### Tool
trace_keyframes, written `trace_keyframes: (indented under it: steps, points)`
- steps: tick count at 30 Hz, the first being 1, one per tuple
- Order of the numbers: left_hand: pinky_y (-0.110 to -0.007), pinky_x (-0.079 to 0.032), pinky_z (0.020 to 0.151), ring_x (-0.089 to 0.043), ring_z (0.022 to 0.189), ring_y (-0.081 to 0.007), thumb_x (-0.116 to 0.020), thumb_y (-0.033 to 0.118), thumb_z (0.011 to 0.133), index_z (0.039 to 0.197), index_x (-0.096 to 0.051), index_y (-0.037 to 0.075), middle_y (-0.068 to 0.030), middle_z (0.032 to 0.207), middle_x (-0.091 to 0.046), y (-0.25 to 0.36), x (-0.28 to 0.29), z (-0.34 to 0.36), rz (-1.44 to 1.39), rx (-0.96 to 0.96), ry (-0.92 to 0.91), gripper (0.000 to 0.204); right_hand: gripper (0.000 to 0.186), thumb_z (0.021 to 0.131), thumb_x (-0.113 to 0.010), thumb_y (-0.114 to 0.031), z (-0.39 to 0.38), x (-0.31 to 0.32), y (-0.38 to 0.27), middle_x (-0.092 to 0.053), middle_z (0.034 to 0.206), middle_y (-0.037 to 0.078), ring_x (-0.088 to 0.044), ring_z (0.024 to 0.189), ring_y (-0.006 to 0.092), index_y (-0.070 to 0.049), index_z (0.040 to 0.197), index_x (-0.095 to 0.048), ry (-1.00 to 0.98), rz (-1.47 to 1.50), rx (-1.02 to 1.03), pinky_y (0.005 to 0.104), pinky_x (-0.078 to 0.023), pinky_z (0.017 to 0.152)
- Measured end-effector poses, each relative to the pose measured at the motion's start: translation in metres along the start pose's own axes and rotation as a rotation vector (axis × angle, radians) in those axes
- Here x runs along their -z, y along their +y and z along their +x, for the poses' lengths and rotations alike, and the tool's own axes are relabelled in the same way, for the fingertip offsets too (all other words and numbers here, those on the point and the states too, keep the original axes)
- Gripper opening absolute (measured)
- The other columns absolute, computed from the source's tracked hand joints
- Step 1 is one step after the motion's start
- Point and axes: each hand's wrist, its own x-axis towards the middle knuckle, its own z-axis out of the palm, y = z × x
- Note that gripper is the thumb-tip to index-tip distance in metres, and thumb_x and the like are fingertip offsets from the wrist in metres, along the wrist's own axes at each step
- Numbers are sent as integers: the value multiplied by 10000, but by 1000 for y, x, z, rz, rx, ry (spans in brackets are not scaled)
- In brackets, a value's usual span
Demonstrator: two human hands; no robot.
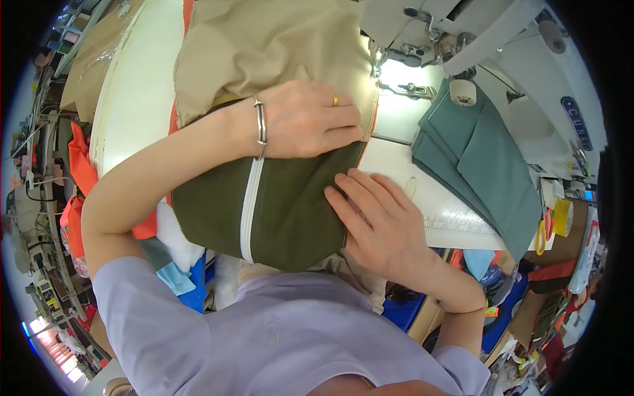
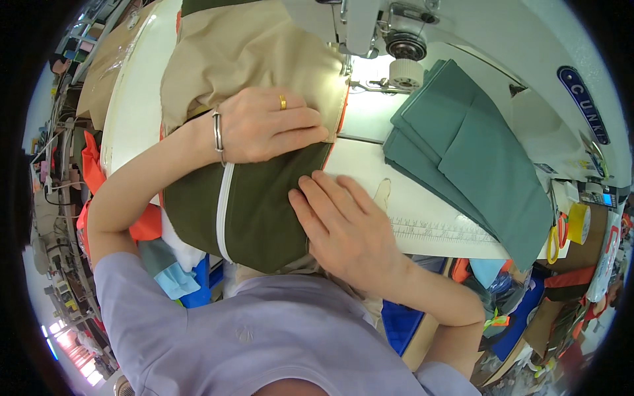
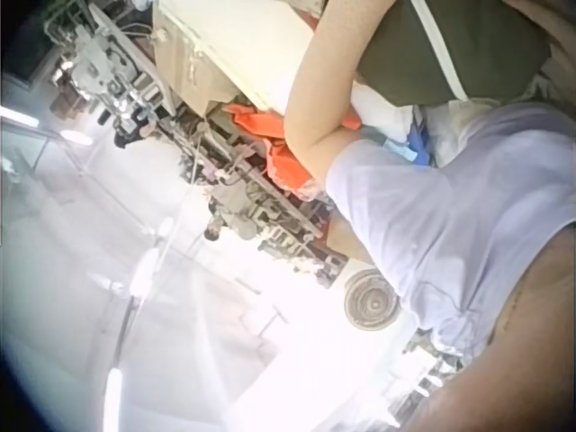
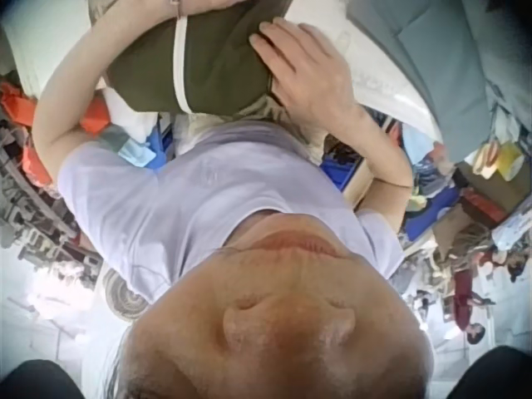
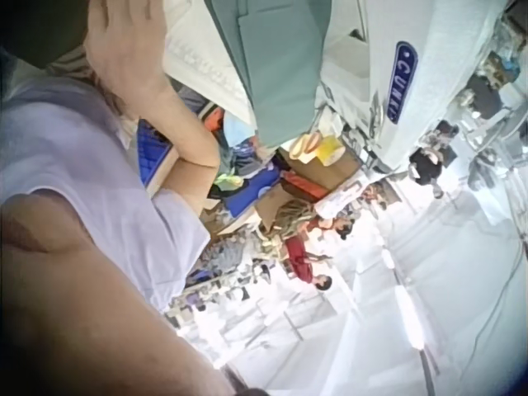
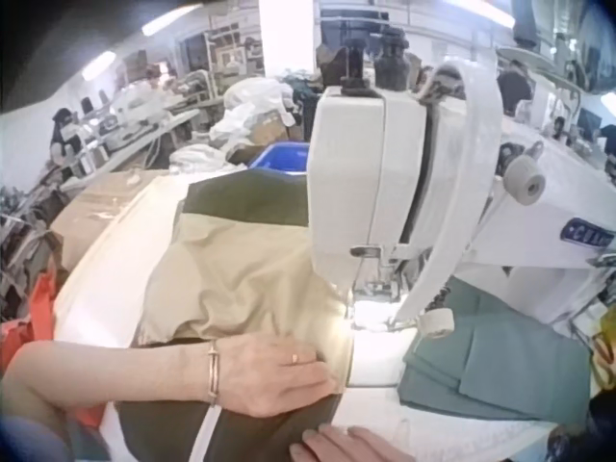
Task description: The person sews a multi-colored fabric bag using a sewing machine. They align the edges of beige, green, and red fabric pieces, guide them under the needle, and stitch along the seams. The person repeatedly adjusts and flips the bag to sew different sections.
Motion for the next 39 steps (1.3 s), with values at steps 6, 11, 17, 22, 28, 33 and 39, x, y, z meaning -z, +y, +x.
trace_keyframes:
  steps: [6,11,17,22,28,33,39]
  points:
    - [-344,-556,708,-656,897,-212,-655,119,760,1108,-695,114,-20,1060,-652,-32,-9,5,67,3,-5,350,492,713,-751,-129,23,12,31,-644,1203,159,-619,1164,303,-16,1182,-655,-50,-8,87,450,-486,1000]
    - [-352,-548,684,-644,851,-211,-682,96,748,1067,-706,130,-10,1048,-651,-51,-14,3,101,43,21,322,453,717,-765,-131,33,16,54,-649,1197,140,-638,1122,309,-50,1154,-678,-26,11,132,431,-521,954]
    - [-349,-549,704,-650,861,-202,-685,76,763,1023,-712,118,1,1036,-659,-47,-16,7,92,102,52,265,404,720,-762,-122,34,19,69,-659,1180,124,-658,1067,307,-74,1116,-699,-45,79,108,430,-541,921]
    - [-345,-544,705,-646,850,-196,-702,37,761,993,-717,118,6,975,-667,-47,-17,5,-44,151,147,246,373,732,-754,-109,34,16,69,-664,1173,115,-664,1056,289,-75,1100,-708,-8,71,141,422,-543,919]
    - [-350,-550,716,-642,847,-211,-710,35,754,977,-714,115,6,967,-661,-45,-18,7,-30,164,114,236,357,741,-743,-91,35,18,68,-664,1171,113,-662,1053,286,-71,1096,-708,-18,49,141,419,-541,925]
    - [-355,-555,741,-646,862,-218,-707,42,753,985,-712,112,-1,961,-655,-52,-21,7,10,166,103,242,299,786,-693,-53,46,34,76,-662,1177,121,-664,1033,289,-63,1085,-708,-108,96,140,415,-542,899]
    - [-363,-556,775,-652,865,-221,-689,29,782,1001,-715,114,-4,966,-660,-61,-25,10,28,166,153,237,184,846,-672,-51,53,43,102,-716,991,103,-692,883,303,-28,1022,-719,-29,223,-18,371,-543,818]
